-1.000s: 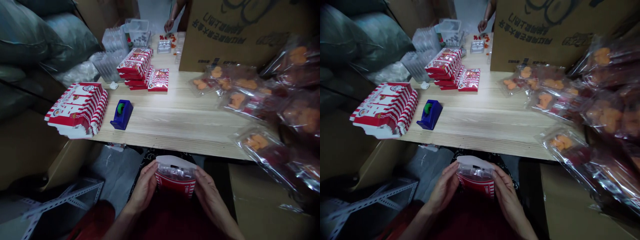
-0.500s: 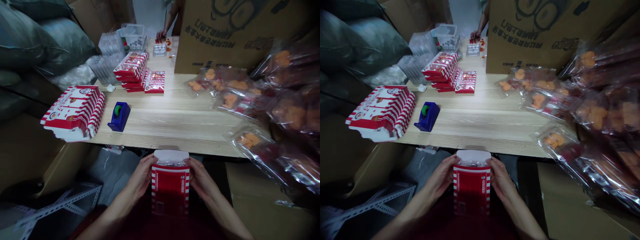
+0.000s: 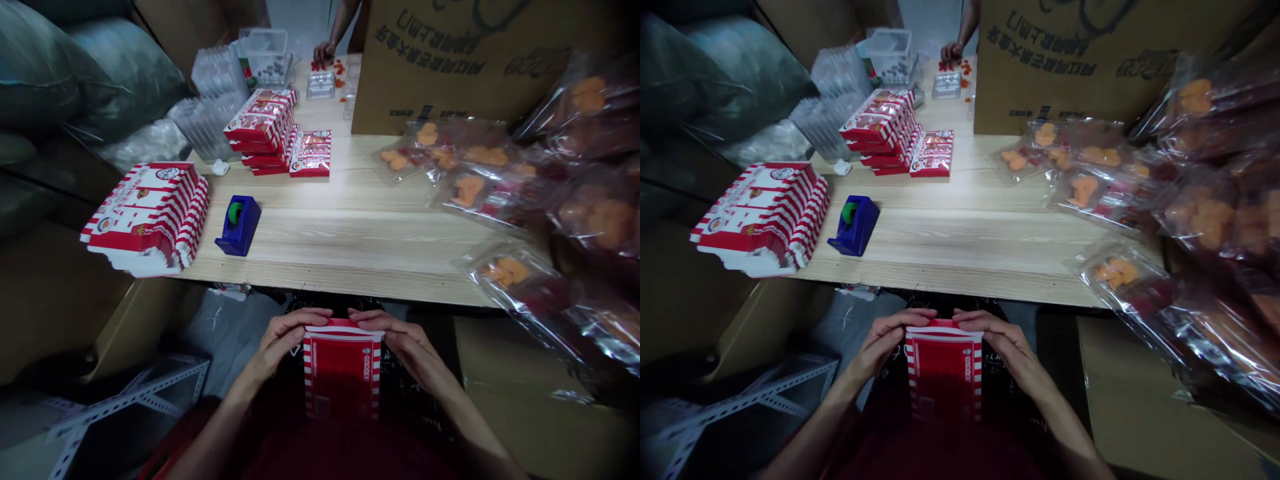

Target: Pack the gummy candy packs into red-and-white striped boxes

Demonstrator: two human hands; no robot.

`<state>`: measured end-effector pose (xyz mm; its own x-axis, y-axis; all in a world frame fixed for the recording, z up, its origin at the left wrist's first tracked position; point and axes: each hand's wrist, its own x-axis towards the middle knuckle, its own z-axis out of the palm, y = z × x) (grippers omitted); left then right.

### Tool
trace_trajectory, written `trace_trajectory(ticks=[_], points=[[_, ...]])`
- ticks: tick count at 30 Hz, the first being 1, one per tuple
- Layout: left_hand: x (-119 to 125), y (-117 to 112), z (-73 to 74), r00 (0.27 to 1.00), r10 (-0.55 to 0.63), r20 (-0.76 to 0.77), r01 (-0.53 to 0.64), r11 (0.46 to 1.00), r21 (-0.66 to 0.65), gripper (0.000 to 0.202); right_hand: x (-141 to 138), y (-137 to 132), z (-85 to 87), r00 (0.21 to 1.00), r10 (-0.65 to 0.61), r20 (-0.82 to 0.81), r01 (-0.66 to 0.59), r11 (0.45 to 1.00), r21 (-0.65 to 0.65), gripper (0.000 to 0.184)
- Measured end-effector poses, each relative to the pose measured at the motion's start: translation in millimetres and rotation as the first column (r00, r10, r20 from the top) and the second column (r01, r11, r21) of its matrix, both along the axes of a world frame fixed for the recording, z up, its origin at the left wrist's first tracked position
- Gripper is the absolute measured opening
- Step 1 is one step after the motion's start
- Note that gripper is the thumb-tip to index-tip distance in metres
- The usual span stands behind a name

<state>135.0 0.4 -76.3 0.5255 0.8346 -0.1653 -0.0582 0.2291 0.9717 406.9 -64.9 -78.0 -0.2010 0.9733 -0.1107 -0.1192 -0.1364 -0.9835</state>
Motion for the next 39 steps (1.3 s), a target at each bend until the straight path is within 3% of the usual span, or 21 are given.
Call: trace_trajectory(ticks=[2,4,8,11,17,20,24,33,39], points=[[-1.1,-1.0,0.4,0.996,-0.036,-0.078,0.046,0.990,0.136,0.029,-3.8,-1.8,1.0,0.997,-0.042,0.065,0.038,0.997,0.061,0.024],[2.2,-2.5,-2.6,0.990,0.021,-0.139,0.007,0.980,0.201,0.026,-8.9,-1.7,-1.2,0.985,-0.113,0.133,0.099,0.990,0.104,0.022],[9.2,-0.8,-11.7,0.977,0.106,-0.183,-0.073,0.982,0.175,0.018,-11.5,2.7,-12.0,0.964,-0.212,0.161,0.197,0.975,0.107,0.016],[9.7,9.9,-6.4,0.979,0.023,-0.201,0.005,0.991,0.135,0.020,-4.7,10.6,-10.6,0.981,-0.124,0.152,0.118,0.992,0.051,0.018],[18.3,36.3,29.1,0.970,-0.162,-0.183,0.176,0.982,0.063,0.013,0.2,35.1,21.2,0.980,0.014,0.196,-0.015,1.000,0.006,0.017],[23.8,43.4,36.1,0.941,-0.270,-0.205,0.286,0.957,0.053,0.020,0.9,41.6,23.6,0.978,0.089,0.189,-0.087,0.996,-0.021,0.013],[28.3,48.7,31.6,0.933,-0.261,-0.246,0.278,0.960,0.039,0.029,6.9,46.7,13.0,0.970,0.149,0.194,-0.140,0.988,-0.057,0.023],[37.0,45.8,19.6,0.924,-0.188,-0.332,0.219,0.974,0.059,0.022,10.8,59.4,3.4,0.973,0.139,0.183,-0.124,0.988,-0.088,0.018],[38.5,51.1,17.0,0.914,-0.232,-0.331,0.233,0.972,-0.037,0.022,8.9,55.8,4.6,0.981,0.149,0.127,-0.125,0.977,-0.175,0.020]])
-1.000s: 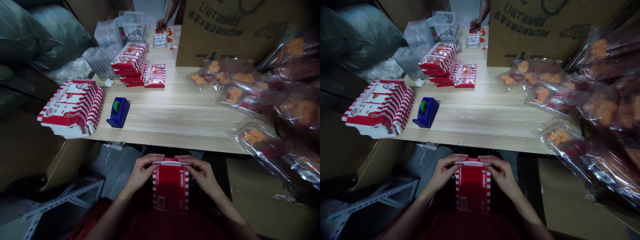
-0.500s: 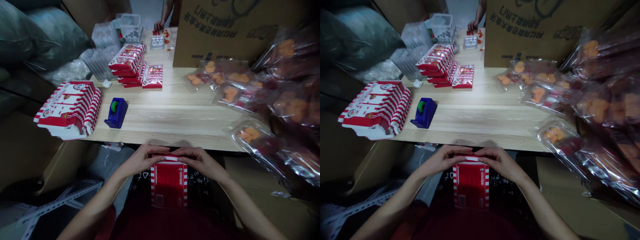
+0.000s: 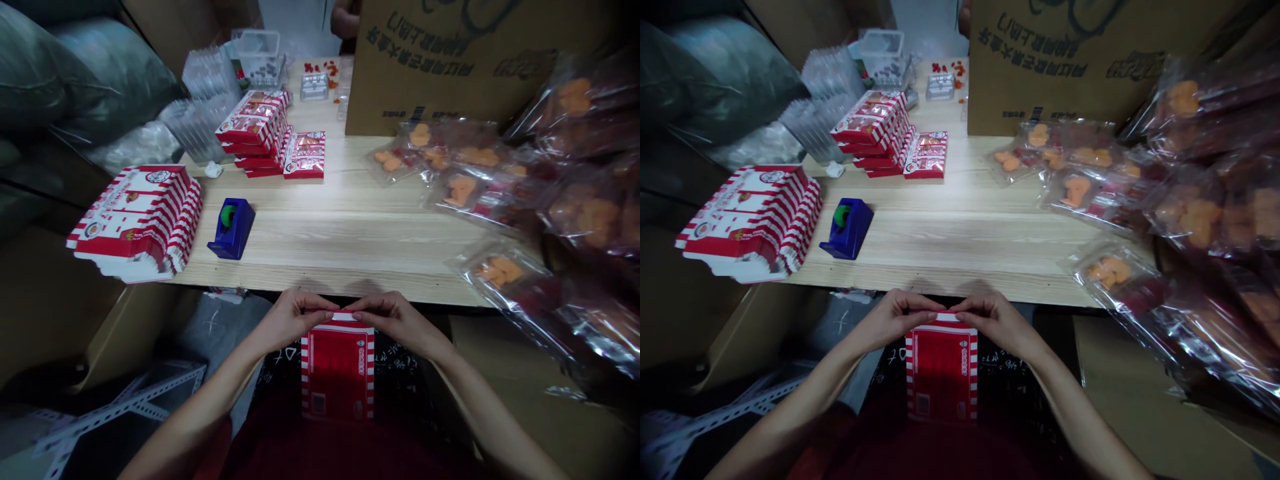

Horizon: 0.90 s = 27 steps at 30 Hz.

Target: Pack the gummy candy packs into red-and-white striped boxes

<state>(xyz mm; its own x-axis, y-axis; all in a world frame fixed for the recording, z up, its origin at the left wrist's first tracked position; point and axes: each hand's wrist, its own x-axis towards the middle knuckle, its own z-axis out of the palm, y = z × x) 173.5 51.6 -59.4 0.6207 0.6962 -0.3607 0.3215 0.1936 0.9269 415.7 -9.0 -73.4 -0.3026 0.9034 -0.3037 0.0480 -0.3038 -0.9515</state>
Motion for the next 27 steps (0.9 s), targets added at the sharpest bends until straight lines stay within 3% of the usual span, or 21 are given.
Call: trace_trajectory(ticks=[6,10,16,19,23,27], points=[[-2.1,11.9,9.3,0.983,-0.184,-0.001,0.184,0.983,-0.005,0.025,-1.5,-5.2,14.4,0.999,0.027,-0.021,-0.028,0.998,-0.059,0.023],[-7.0,12.0,16.4,0.971,-0.239,-0.027,0.241,0.967,0.080,0.028,-1.7,-11.3,18.0,0.998,0.048,-0.031,-0.050,0.997,-0.060,0.026],[-19.9,13.1,33.5,0.917,-0.397,-0.032,0.396,0.899,0.188,0.034,-3.7,-20.3,23.5,0.998,0.040,0.040,-0.041,0.999,0.016,0.026],[-23.7,6.2,34.8,0.931,-0.363,-0.043,0.362,0.902,0.236,0.034,-8.9,-27.5,21.6,0.997,-0.042,0.062,0.041,0.999,0.025,0.024],[-21.9,-4.2,26.2,0.979,-0.195,-0.064,0.205,0.931,0.303,0.027,-14.2,-36.7,13.7,0.981,-0.191,0.014,0.192,0.981,-0.015,0.022],[-22.5,-3.0,18.2,0.993,-0.116,-0.003,0.115,0.987,0.113,0.023,-11.9,-39.5,11.7,0.978,-0.201,0.053,0.204,0.978,-0.048,0.025]])
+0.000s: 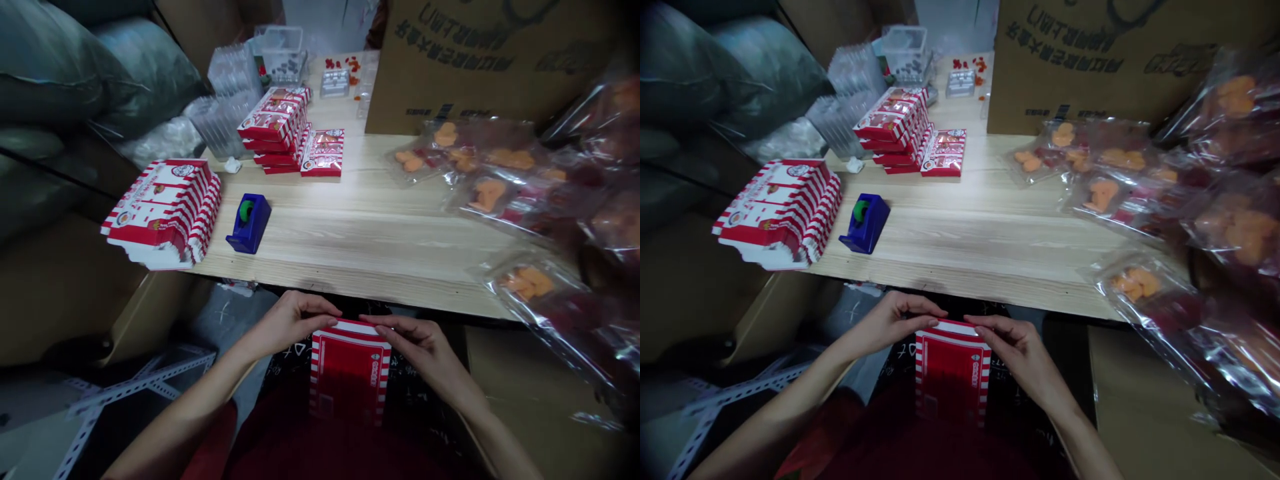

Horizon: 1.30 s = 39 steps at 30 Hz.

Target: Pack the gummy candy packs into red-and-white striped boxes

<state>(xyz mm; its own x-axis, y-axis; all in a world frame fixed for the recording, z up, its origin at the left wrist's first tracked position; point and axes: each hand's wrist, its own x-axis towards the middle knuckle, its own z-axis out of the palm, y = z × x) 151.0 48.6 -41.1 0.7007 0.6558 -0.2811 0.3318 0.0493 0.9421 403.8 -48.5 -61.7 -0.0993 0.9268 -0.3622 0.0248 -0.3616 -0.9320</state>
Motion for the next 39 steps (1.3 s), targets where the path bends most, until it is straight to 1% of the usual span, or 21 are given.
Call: trace_trajectory(ticks=[2,4,7,10,12,14,17,21,25,27,28,30,32,34,36,39], points=[[-3.5,4.1,-0.4,0.999,-0.025,0.042,0.029,0.995,-0.096,0.025,2.5,2.4,1.6,1.000,0.021,0.018,-0.021,1.000,-0.004,0.025],[-7.8,8.4,1.3,0.995,-0.082,0.060,0.087,0.992,-0.094,0.026,4.5,6.6,3.8,0.999,0.043,0.034,-0.043,0.999,0.000,0.025],[-11.6,11.9,4.1,0.991,-0.130,0.020,0.129,0.991,0.046,0.028,5.9,13.2,6.2,0.997,0.063,0.043,-0.063,0.998,0.003,0.023],[-11.6,10.9,3.7,0.992,-0.129,-0.011,0.129,0.974,0.187,0.028,5.7,15.9,5.6,0.997,0.062,0.044,-0.062,0.998,0.013,0.021],[-11.8,8.2,1.9,0.992,-0.123,-0.008,0.121,0.961,0.248,0.029,4.1,14.3,3.5,0.997,0.059,0.049,-0.060,0.998,0.025,0.020],[-14.2,4.9,0.1,0.993,-0.115,-0.009,0.113,0.954,0.279,0.030,1.2,10.1,1.2,0.998,0.041,0.054,-0.043,0.999,0.033,0.021],[-23.0,1.1,-1.4,0.994,-0.105,-0.009,0.103,0.957,0.271,0.031,-4.4,1.1,1.0,0.997,0.029,0.065,-0.034,0.996,0.077,0.025],[-33.0,2.8,3.6,0.993,-0.118,-0.003,0.116,0.970,0.213,0.030,-10.5,-5.6,12.2,0.988,0.131,0.088,-0.145,0.973,0.181,0.032],[-25.5,2.0,16.0,0.987,-0.160,0.008,0.156,0.969,0.192,0.017,-10.4,-4.0,26.0,0.979,0.175,0.103,-0.192,0.963,0.187,0.033],[-18.5,-4.9,19.3,0.991,-0.131,-0.026,0.134,0.969,0.206,0.010,-7.1,-5.1,26.3,0.975,0.194,0.111,-0.213,0.956,0.202,0.032],[-15.7,-9.9,18.9,0.993,-0.112,-0.049,0.120,0.965,0.232,0.012,-4.9,-6.9,24.3,0.976,0.187,0.113,-0.208,0.954,0.217,0.032],[-12.5,-21.2,13.5,0.994,-0.086,-0.064,0.102,0.944,0.314,0.028,-0.5,-12.3,16.7,0.984,0.144,0.103,-0.166,0.953,0.253,0.033],[-12.1,-31.4,3.7,0.995,-0.094,-0.022,0.095,0.922,0.375,0.040,2.3,-18.5,7.6,0.992,0.091,0.090,-0.113,0.954,0.279,0.029],[-12.5,-38.2,-7.0,0.995,-0.086,0.050,0.060,0.920,0.387,0.038,2.5,-22.4,0.4,0.994,0.064,0.092,-0.088,0.951,0.295,0.026],[-11.8,-40.7,-15.1,0.993,-0.047,0.105,0.005,0.929,0.370,0.034,0.0,-21.8,-3.2,0.993,0.050,0.104,-0.081,0.946,0.315,0.023],[-8.4,-37.9,-20.9,0.991,0.019,0.131,-0.062,0.941,0.333,0.029,-6.9,-11.7,-3.7,0.991,0.037,0.131,-0.080,0.936,0.342,0.020]])
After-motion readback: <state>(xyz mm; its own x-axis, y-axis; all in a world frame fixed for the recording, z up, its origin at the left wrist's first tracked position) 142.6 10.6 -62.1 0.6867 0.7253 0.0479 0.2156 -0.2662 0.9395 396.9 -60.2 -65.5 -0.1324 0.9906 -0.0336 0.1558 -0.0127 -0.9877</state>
